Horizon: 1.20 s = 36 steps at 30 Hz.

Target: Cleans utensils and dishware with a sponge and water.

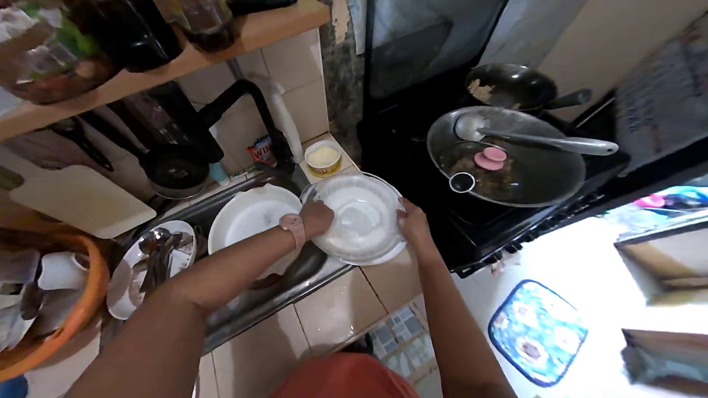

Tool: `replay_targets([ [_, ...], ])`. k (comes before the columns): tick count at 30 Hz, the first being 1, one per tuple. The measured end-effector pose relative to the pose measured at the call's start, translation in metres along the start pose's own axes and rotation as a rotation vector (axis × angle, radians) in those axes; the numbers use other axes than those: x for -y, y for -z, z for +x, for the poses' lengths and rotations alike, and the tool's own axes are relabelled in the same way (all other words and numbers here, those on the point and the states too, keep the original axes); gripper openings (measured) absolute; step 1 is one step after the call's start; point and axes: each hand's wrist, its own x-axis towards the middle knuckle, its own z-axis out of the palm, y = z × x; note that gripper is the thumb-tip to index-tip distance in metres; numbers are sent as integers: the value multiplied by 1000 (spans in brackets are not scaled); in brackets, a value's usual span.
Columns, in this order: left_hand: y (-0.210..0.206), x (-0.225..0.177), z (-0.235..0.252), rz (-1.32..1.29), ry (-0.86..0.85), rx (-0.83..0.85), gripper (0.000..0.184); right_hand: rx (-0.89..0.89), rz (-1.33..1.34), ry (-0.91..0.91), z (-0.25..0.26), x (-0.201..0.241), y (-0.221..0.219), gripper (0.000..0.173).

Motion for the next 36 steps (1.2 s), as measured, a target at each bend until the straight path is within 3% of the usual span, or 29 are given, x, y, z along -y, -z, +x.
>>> replay_targets([
  [4,11,10,30,208,-42,-87,21,-10,17,63,-3,-4,0,45],
  [8,23,2,65,249,-91,-157,22,0,41,46,2,-6,0,46],
  [13,11,-37,87,-84,-208,-272,27,-26,13,48,6,-8,-4,44],
  [17,-18,-63,83,-175,-427,-279,29,-52,-29,-13,0,-1,-5,50],
  [22,-37,-49,47,-118,-572,-196,28,-93,-28,-69,-7,5,-10,48],
  [27,-32,-12,15,-94,-511,-67,26,-91,-37,-83,-9,5,-11,48],
  [32,-22,26,14,71,-374,-123,21,-77,-40,-72,-5,1,-10,49],
  [36,-7,34,22,164,-252,-211,25,-54,-52,-57,-4,2,-7,48],
])
